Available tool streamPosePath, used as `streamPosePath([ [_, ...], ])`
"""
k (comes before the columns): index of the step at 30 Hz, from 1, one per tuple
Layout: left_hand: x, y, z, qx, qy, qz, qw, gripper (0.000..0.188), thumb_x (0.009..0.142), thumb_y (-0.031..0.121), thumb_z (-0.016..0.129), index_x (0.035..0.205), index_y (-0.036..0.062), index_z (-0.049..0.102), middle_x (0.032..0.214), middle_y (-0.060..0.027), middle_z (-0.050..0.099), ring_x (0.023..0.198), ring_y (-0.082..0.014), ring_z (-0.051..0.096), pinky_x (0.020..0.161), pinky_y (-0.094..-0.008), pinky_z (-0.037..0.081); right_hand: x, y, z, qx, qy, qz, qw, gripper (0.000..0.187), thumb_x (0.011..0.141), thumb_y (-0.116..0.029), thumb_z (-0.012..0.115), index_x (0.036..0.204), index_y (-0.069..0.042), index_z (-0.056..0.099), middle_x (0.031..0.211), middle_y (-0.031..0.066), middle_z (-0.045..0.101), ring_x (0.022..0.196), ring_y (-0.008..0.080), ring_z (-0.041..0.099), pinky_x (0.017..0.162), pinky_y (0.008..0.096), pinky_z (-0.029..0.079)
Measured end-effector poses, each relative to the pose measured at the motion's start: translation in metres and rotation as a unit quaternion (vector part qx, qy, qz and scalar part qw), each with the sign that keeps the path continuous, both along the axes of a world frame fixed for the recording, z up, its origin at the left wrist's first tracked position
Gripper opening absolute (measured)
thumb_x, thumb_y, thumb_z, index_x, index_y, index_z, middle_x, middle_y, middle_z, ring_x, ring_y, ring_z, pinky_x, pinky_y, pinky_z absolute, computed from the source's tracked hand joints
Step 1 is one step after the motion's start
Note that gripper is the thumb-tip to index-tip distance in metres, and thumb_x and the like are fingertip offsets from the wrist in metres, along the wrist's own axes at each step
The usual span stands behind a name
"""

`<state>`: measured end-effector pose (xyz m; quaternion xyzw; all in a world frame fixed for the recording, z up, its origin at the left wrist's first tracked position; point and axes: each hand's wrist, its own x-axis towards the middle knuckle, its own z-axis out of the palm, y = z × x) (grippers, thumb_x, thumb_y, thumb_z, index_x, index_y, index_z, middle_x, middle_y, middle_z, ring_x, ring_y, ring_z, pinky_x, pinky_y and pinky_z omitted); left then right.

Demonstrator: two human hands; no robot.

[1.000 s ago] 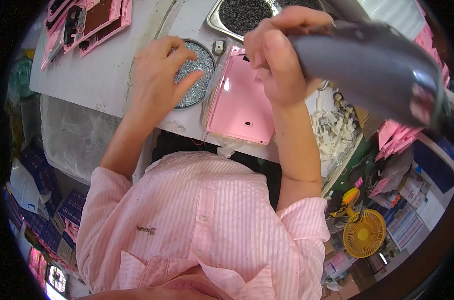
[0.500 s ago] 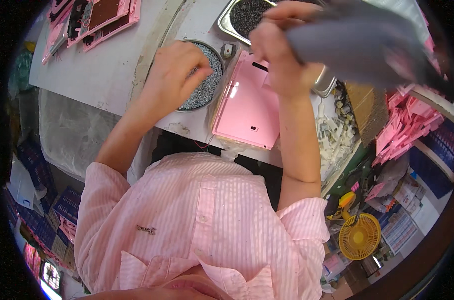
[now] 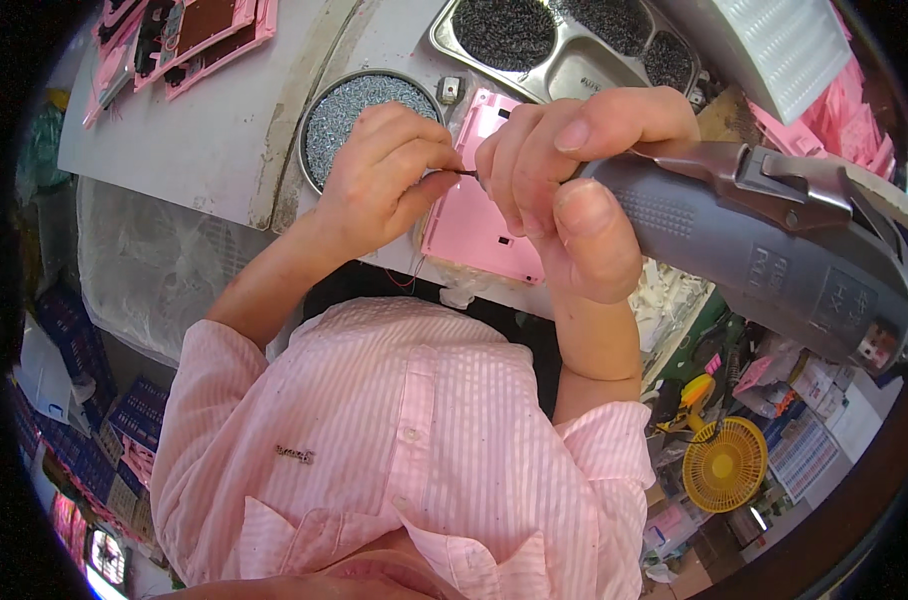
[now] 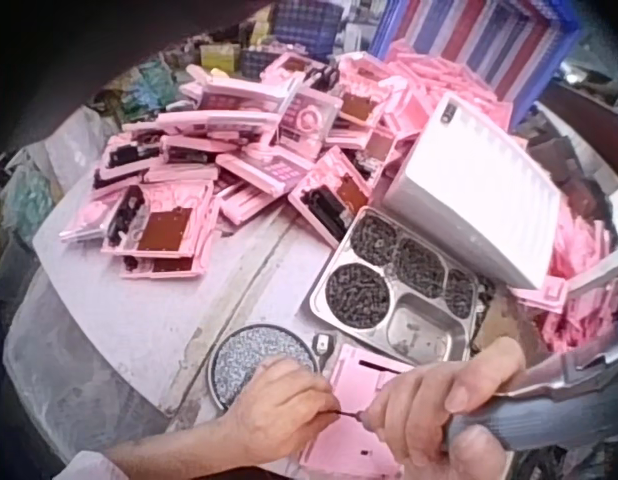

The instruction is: Assembling internal electronic components and housing for a pink toy device, involving soldering and screw fastening.

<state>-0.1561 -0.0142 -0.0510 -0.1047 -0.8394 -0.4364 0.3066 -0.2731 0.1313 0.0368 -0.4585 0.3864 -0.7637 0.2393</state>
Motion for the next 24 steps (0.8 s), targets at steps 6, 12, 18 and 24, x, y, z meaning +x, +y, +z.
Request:
streamPosePath([
  [6, 0.005, -0.018, 0.003, -0.050, -0.069, 0.125, 0.989, 0.026, 0.074, 0.013, 0.081, 0.096, 0.0091, 0.069, 0.102, -0.0048, 0.064, 0.100, -0.0248, 0.059, 0.092, -0.0442, 0.040, 0.005, -0.012, -0.021, 0.001, -0.047, -0.067, 0.997, 0.025, 0.094, -0.009, 0.064, 0.108, -0.002, 0.045, 0.064, 0.0068, 0.051, 0.049, 0.0131, 0.046, 0.046, 0.0291, 0.041],
  [12, 0.020, -0.035, -0.008, -0.187, -0.203, 0.106, 0.955, 0.019, 0.080, 0.019, 0.077, 0.097, 0.0133, 0.070, 0.100, 0.0006, 0.062, 0.110, -0.0229, 0.054, 0.098, -0.0506, 0.032, 0.010, -0.014, -0.041, 0.156, -0.025, -0.121, 0.980, 0.022, 0.088, -0.005, 0.070, 0.096, -0.003, 0.050, 0.073, 0.0052, 0.059, 0.060, 0.0106, 0.054, 0.056, 0.0262, 0.047],
  [18, 0.012, -0.035, -0.017, -0.177, -0.166, 0.157, 0.957, 0.013, 0.085, 0.020, 0.074, 0.087, 0.0110, 0.064, 0.097, -0.0009, 0.061, 0.103, -0.0231, 0.056, 0.094, -0.0467, 0.035, 0.015, -0.020, -0.049, 0.167, 0.078, -0.127, 0.975, 0.022, 0.094, -0.009, 0.064, 0.095, -0.006, 0.042, 0.062, 0.0056, 0.047, 0.050, 0.0118, 0.042, 0.047, 0.0287, 0.038],
  [24, 0.005, -0.036, -0.022, -0.172, -0.155, 0.121, 0.965, 0.016, 0.088, 0.022, 0.071, 0.086, 0.0113, 0.060, 0.092, -0.0025, 0.060, 0.096, -0.0242, 0.057, 0.091, -0.0446, 0.035, 0.001, -0.014, -0.018, 0.079, -0.032, -0.053, 0.995, 0.025, 0.092, -0.008, 0.066, 0.109, -0.002, 0.050, 0.070, 0.0050, 0.056, 0.055, 0.0115, 0.050, 0.053, 0.0285, 0.043],
])
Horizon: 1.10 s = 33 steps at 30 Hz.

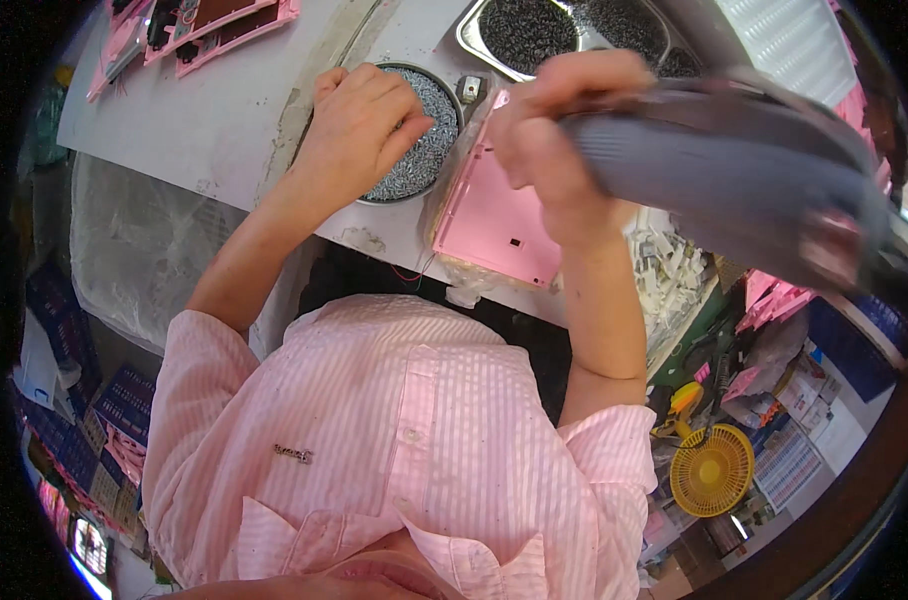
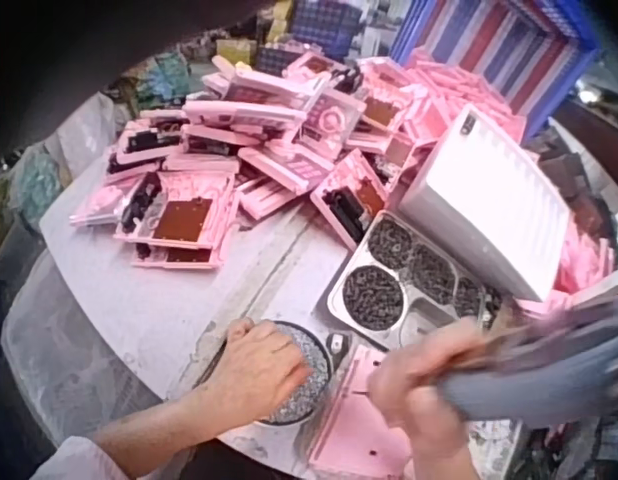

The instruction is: Assembling internal electronic components and housing for a pink toy device, involving soldering and screw fastening.

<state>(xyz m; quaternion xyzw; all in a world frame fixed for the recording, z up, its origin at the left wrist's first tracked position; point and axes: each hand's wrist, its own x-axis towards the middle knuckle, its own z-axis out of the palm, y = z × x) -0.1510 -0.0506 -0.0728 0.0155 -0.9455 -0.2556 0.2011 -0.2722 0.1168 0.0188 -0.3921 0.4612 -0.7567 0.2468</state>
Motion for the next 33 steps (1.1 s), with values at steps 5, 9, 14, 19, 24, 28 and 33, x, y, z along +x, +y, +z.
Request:
streamPosePath([
  [5, 0.012, 0.014, 0.017, 0.032, -0.014, -0.071, 0.997, 0.016, 0.088, 0.021, 0.071, 0.084, 0.0112, 0.059, 0.087, -0.0027, 0.059, 0.093, -0.0239, 0.057, 0.090, -0.0442, 0.035, 0.005, 0.015, 0.026, -0.059, 0.023, 0.046, 0.997, 0.027, 0.099, -0.026, 0.057, 0.116, -0.007, 0.048, 0.063, 0.0002, 0.048, 0.051, 0.0124, 0.043, 0.055, 0.0325, 0.041],
  [9, 0.026, 0.028, 0.027, 0.075, -0.009, -0.150, 0.986, 0.014, 0.085, 0.016, 0.073, 0.085, 0.0100, 0.061, 0.089, -0.0032, 0.061, 0.092, -0.0241, 0.058, 0.089, -0.0414, 0.038, 0.022, 0.026, 0.031, -0.051, 0.019, 0.025, 0.998, 0.032, 0.098, -0.027, 0.065, 0.115, -0.006, 0.046, 0.059, 0.0009, 0.047, 0.050, 0.0144, 0.045, 0.049, 0.0325, 0.040],
  [14, 0.033, 0.042, 0.029, 0.260, 0.043, -0.171, 0.949, 0.018, 0.077, 0.006, 0.079, 0.090, 0.0079, 0.067, 0.095, -0.0043, 0.067, 0.089, -0.0245, 0.063, 0.083, -0.0378, 0.042, 0.039, 0.032, 0.034, -0.055, 0.001, 0.035, 0.998, 0.035, 0.097, -0.029, 0.070, 0.112, -0.007, 0.048, 0.060, 0.0009, 0.049, 0.051, 0.0139, 0.045, 0.050, 0.0314, 0.040],
  [19, 0.037, 0.052, 0.027, 0.234, 0.122, -0.149, 0.953, 0.020, 0.075, 0.006, 0.080, 0.092, 0.0087, 0.070, 0.097, -0.0021, 0.070, 0.085, -0.0218, 0.063, 0.082, -0.0367, 0.042, 0.048, 0.035, 0.039, -0.046, -0.004, 0.031, 0.998, 0.036, 0.096, -0.031, 0.072, 0.109, -0.008, 0.047, 0.062, 0.0008, 0.050, 0.053, 0.0136, 0.046, 0.052, 0.0305, 0.041],
  [24, 0.036, 0.054, 0.026, 0.243, 0.138, -0.155, 0.948, 0.025, 0.071, 0.004, 0.082, 0.093, 0.0080, 0.071, 0.095, -0.0037, 0.071, 0.079, -0.0234, 0.063, 0.080, -0.0368, 0.042, 0.050, 0.037, 0.037, -0.021, 0.044, 0.029, 0.998, 0.029, 0.098, -0.030, 0.063, 0.110, -0.010, 0.046, 0.064, -0.0010, 0.052, 0.051, 0.0124, 0.048, 0.053, 0.0315, 0.042],
  [28, 0.045, 0.051, 0.026, 0.192, 0.126, -0.141, 0.963, 0.032, 0.069, 0.007, 0.081, 0.100, 0.0077, 0.073, 0.111, -0.0050, 0.071, 0.093, -0.0259, 0.062, 0.086, -0.0381, 0.041, 0.056, 0.035, 0.030, -0.028, 0.017, 0.026, 0.999, 0.033, 0.096, -0.028, 0.069, 0.107, -0.008, 0.045, 0.064, 0.0019, 0.053, 0.054, 0.0138, 0.049, 0.056, 0.0319, 0.045],
  [33, 0.048, 0.041, 0.027, 0.080, -0.035, -0.176, 0.981, 0.038, 0.069, 0.007, 0.074, 0.108, 0.0092, 0.075, 0.136, -0.0003, 0.065, 0.112, -0.0271, 0.055, 0.099, -0.0432, 0.034, 0.073, 0.042, 0.007, 0.023, -0.024, 0.006, 0.999, 0.029, 0.096, -0.019, 0.069, 0.106, -0.007, 0.045, 0.068, 0.0054, 0.055, 0.058, 0.0152, 0.051, 0.060, 0.0334, 0.047],
])
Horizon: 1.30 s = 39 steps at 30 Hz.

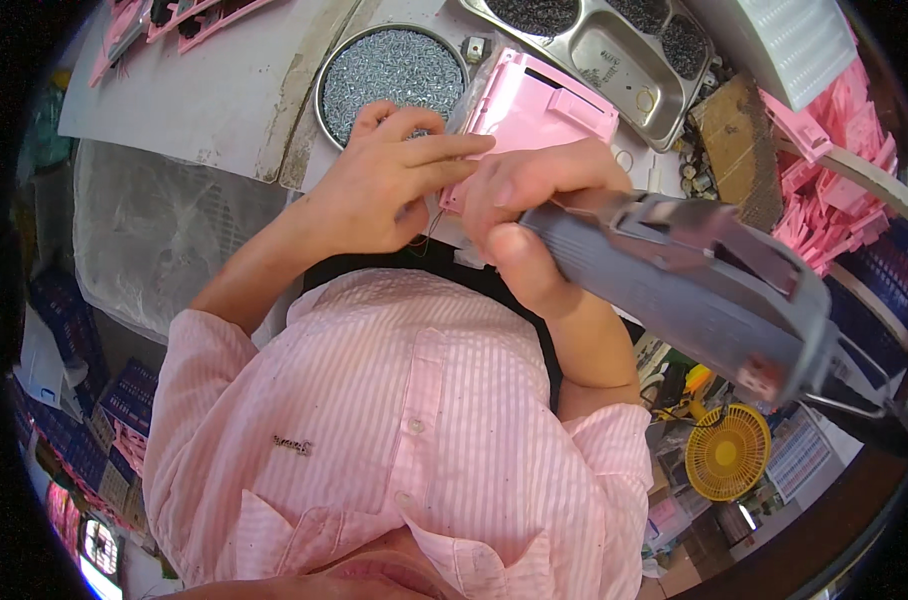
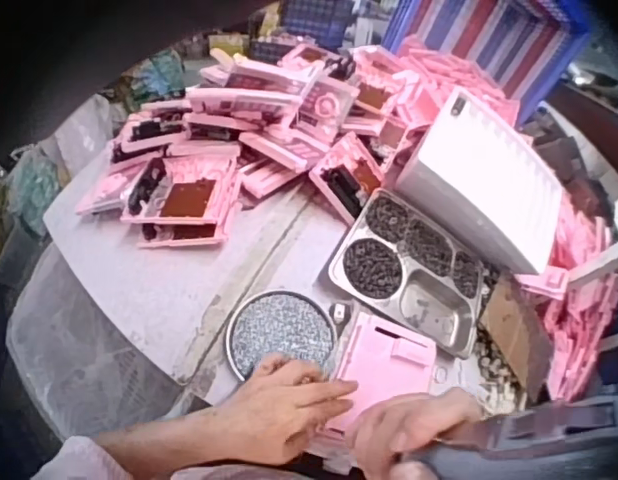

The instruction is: Assembling internal electronic components and housing for a pink toy device, involving soldering and screw fastening.

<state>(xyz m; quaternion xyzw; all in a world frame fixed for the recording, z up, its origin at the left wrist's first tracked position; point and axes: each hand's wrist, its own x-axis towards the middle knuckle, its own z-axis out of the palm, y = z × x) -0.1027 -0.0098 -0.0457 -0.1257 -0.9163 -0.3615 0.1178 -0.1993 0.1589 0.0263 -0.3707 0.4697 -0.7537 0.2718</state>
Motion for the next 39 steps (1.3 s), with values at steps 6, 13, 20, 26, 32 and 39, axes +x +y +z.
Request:
streamPosePath([
  [6, 0.001, 0.004, -0.011, 0.003, 0.017, 0.037, 0.999, 0.036, 0.071, 0.002, 0.068, 0.105, 0.0125, 0.077, 0.137, 0.0057, 0.064, 0.110, -0.0261, 0.055, 0.099, -0.0453, 0.033, 0.014, -0.006, -0.017, 0.017, 0.046, -0.018, 0.999, 0.025, 0.097, -0.019, 0.066, 0.103, -0.007, 0.045, 0.062, 0.0034, 0.051, 0.050, 0.0156, 0.047, 0.053, 0.0342, 0.043],
  [13, -0.006, 0.000, -0.007, 0.024, 0.001, 0.018, 1.000, 0.040, 0.073, 0.006, 0.069, 0.112, 0.0117, 0.073, 0.131, 0.0030, 0.067, 0.108, -0.0257, 0.057, 0.098, -0.0443, 0.036, 0.010, -0.009, -0.024, 0.036, 0.197, 0.024, 0.979, 0.022, 0.096, -0.011, 0.067, 0.097, -0.007, 0.045, 0.061, 0.0053, 0.054, 0.052, 0.0176, 0.052, 0.057, 0.0337, 0.048],
  [20, -0.120, 0.036, 0.004, -0.091, 0.101, 0.051, 0.989, 0.038, 0.072, 0.024, 0.077, 0.108, 0.0103, 0.076, 0.120, -0.0117, 0.067, 0.122, -0.0293, 0.057, 0.099, -0.0485, 0.047, -0.014, 0.015, 0.011, -0.204, -0.171, 0.139, 0.954, 0.028, 0.084, -0.009, 0.079, 0.105, -0.007, 0.060, 0.073, 0.0028, 0.059, 0.052, 0.0151, 0.053, 0.047, 0.0305, 0.042],
  [26, -0.083, 0.018, 0.059, 0.002, 0.332, 0.021, 0.943, 0.024, 0.082, 0.025, 0.070, 0.101, 0.0105, 0.071, 0.127, -0.0090, 0.065, 0.120, -0.0268, 0.061, 0.099, -0.0457, 0.050, -0.015, 0.064, 0.116, -0.411, -0.225, 0.106, 0.877, 0.025, 0.071, -0.006, 0.080, 0.085, -0.009, 0.059, 0.054, -0.0042, 0.063, 0.044, 0.0004, 0.056, 0.046, 0.0185, 0.049],
  [32, 0.158, -0.106, -0.029, 0.345, 0.200, 0.616, 0.680, 0.053, 0.104, 0.037, 0.050, 0.141, 0.0003, 0.042, 0.134, -0.0130, 0.047, 0.113, -0.0212, 0.053, 0.096, -0.0343, 0.047, -0.013, 0.089, 0.093, -0.343, -0.160, 0.067, 0.923, 0.028, 0.082, -0.010, 0.078, 0.094, -0.010, 0.052, 0.052, -0.0036, 0.056, 0.040, 0.0053, 0.049, 0.040, 0.0229, 0.040],
  [39, 0.377, -0.128, -0.263, 0.340, -0.184, 0.771, 0.507, 0.065, 0.094, 0.047, 0.061, 0.135, -0.0012, 0.047, 0.126, -0.0244, 0.059, 0.112, -0.0413, 0.062, 0.088, -0.0504, 0.053, -0.033, 0.060, 0.073, -0.226, -0.102, 0.064, 0.966, 0.029, 0.092, -0.016, 0.072, 0.104, -0.009, 0.047, 0.051, -0.0033, 0.055, 0.040, 0.0062, 0.050, 0.040, 0.0206, 0.039],
])
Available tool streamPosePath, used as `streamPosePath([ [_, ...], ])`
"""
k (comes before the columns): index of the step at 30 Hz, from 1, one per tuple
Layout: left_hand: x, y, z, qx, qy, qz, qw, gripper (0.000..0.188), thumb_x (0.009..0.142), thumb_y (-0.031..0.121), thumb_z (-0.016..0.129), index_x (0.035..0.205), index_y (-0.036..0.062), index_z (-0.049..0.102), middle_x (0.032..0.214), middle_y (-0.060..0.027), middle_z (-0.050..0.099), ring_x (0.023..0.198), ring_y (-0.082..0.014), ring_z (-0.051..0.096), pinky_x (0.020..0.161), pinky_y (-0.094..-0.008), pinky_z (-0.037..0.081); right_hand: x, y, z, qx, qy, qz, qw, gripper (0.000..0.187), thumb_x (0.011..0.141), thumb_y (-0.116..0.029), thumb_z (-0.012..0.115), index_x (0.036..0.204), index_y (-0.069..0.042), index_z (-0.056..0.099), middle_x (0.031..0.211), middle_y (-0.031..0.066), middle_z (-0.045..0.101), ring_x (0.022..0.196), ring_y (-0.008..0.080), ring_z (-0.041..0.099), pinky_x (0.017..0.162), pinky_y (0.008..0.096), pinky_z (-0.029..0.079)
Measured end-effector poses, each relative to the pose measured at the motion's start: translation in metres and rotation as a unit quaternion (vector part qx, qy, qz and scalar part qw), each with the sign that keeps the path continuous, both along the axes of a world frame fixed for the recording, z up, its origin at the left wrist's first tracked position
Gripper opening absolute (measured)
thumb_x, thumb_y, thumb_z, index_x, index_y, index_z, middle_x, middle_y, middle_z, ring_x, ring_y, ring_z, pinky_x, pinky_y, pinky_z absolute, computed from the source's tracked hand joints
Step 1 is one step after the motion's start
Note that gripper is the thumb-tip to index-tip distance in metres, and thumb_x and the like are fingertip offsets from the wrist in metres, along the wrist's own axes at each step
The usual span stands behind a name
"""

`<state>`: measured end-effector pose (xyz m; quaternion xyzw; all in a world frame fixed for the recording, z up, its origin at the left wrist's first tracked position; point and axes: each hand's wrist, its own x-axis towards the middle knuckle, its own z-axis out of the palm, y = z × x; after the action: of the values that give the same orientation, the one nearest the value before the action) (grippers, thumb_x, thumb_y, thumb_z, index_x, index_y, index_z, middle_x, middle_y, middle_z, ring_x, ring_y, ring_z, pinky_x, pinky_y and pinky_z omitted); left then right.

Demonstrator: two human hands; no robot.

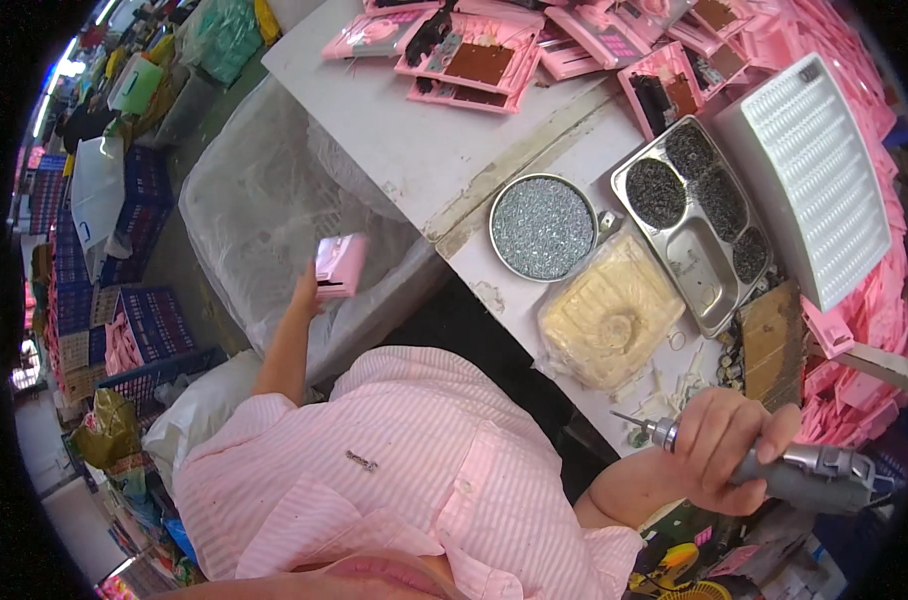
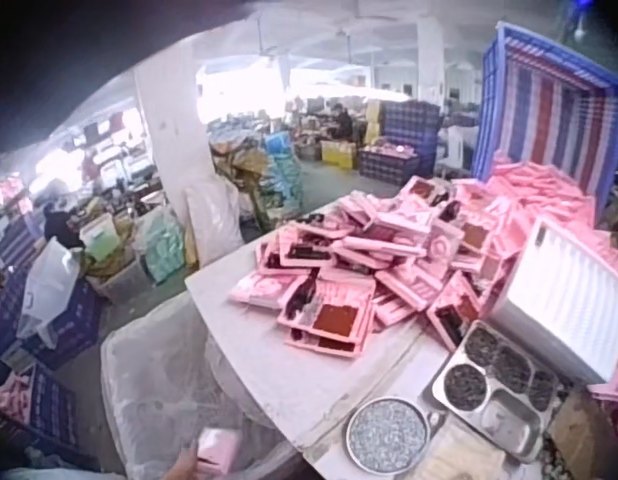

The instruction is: Assembling internal electronic components and housing for a pink toy device, involving soldering and screw fastening.

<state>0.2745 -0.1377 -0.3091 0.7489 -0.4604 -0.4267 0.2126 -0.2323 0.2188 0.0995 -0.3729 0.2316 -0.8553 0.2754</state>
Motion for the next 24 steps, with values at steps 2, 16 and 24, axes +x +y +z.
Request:
streamPosePath([
  [2, -0.057, -0.019, 0.020, -0.296, -0.368, -0.155, 0.868, 0.067, 0.092, 0.046, 0.066, 0.134, -0.0030, 0.049, 0.130, -0.0279, 0.057, 0.123, -0.0455, 0.055, 0.103, -0.0506, 0.046, -0.003, -0.001, -0.002, 0.041, 0.018, -0.013, 0.999, 0.031, 0.093, -0.020, 0.071, 0.106, -0.009, 0.045, 0.051, -0.0049, 0.051, 0.039, 0.0074, 0.046, 0.043, 0.0225, 0.038],
  [16, -0.567, -0.204, 0.350, -0.632, -0.200, -0.495, 0.562, 0.029, 0.081, 0.024, 0.069, 0.102, 0.0039, 0.072, 0.092, -0.0191, 0.071, 0.081, -0.0398, 0.068, 0.075, -0.0490, 0.054, -0.009, 0.001, -0.015, 0.267, 0.114, -0.309, 0.905, 0.085, 0.086, -0.023, 0.078, 0.151, 0.003, 0.030, 0.098, 0.0131, 0.059, 0.090, 0.0220, 0.059, 0.083, 0.0355, 0.048],
  [24, -0.455, -0.058, 0.437, -0.435, 0.326, -0.494, 0.678, 0.023, 0.083, 0.017, 0.072, 0.100, 0.0014, 0.072, 0.101, -0.0164, 0.068, 0.094, -0.0353, 0.066, 0.083, -0.0451, 0.052, 0.002, 0.034, -0.054, 0.250, 0.176, -0.501, 0.809, 0.048, 0.097, -0.020, 0.058, 0.137, 0.003, 0.048, 0.110, 0.0171, 0.067, 0.091, 0.0245, 0.067, 0.077, 0.0373, 0.058],
])
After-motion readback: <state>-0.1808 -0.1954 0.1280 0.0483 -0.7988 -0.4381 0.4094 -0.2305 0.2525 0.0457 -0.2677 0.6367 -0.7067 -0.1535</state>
